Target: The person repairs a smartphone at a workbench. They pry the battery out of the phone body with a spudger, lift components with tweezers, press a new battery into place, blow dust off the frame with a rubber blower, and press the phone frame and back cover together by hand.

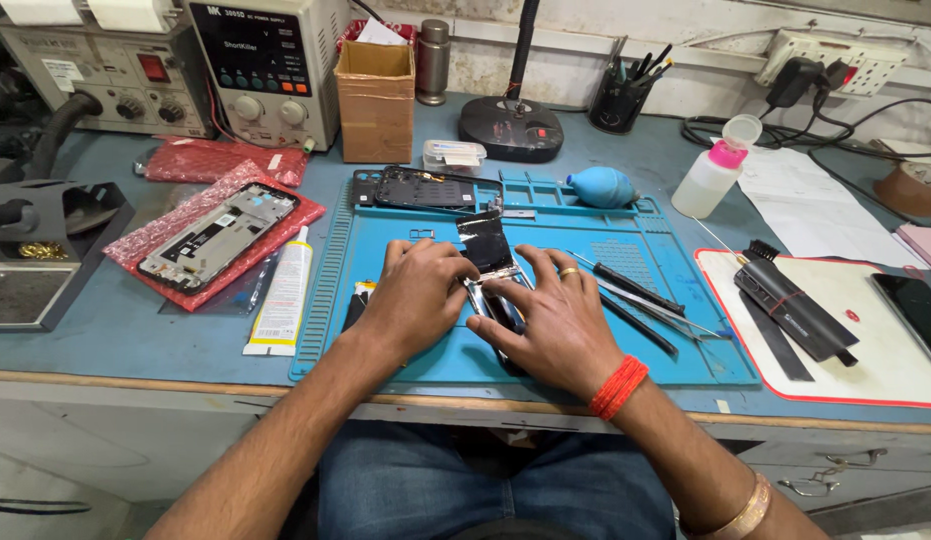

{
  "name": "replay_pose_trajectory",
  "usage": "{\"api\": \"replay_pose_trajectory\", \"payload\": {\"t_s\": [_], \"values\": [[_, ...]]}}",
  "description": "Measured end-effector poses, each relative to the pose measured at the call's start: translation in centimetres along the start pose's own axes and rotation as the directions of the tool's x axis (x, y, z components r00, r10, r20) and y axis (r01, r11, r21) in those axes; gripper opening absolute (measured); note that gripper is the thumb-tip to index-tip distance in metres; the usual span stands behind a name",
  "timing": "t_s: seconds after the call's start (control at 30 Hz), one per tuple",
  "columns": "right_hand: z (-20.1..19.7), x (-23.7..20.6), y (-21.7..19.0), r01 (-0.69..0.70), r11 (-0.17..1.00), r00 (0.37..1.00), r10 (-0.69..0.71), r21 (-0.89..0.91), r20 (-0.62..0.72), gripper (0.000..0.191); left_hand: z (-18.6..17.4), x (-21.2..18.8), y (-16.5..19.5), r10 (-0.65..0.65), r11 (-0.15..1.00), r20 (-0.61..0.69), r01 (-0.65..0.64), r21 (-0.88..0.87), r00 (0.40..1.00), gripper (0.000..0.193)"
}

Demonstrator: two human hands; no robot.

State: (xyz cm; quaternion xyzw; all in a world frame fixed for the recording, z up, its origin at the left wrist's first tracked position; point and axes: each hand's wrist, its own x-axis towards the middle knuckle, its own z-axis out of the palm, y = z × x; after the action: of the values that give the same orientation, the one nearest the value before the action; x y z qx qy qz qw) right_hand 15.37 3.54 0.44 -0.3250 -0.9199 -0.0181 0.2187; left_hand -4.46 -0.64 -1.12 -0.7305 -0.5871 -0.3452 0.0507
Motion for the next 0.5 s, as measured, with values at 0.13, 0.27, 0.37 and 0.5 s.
{"api": "replay_pose_trajectory", "payload": {"t_s": [0.13, 0.27, 0.37, 0.5], "values": [[0.23, -0.04, 0.01, -0.010, 1.000, 1.000, 0.011, 0.015, -0.007, 0.054, -0.01, -0.06, -0.10, 0.009, 1.000, 0.006, -0.009, 0.005, 1.000, 0.017], [0.42, -0.03, -0.04, -0.013, 1.000, 1.000, 0.013, 0.021, -0.012, 0.056, -0.04, 0.01, -0.15, 0.034, 0.999, -0.005, -0.034, 0.016, 0.999, 0.019], [0.55, -0.11, 0.03, -0.005, 1.000, 1.000, 0.005, -0.003, -0.017, 0.059, -0.08, -0.10, -0.11, 0.044, 0.999, 0.006, -0.044, 0.031, 0.999, 0.019], [0.80, -0.33, 0.29, -0.020, 1.000, 1.000, 0.020, 0.005, 0.007, 0.061, -0.08, -0.12, 0.07, 0.053, 0.997, 0.038, -0.055, 0.055, 0.998, 0.022]]}}
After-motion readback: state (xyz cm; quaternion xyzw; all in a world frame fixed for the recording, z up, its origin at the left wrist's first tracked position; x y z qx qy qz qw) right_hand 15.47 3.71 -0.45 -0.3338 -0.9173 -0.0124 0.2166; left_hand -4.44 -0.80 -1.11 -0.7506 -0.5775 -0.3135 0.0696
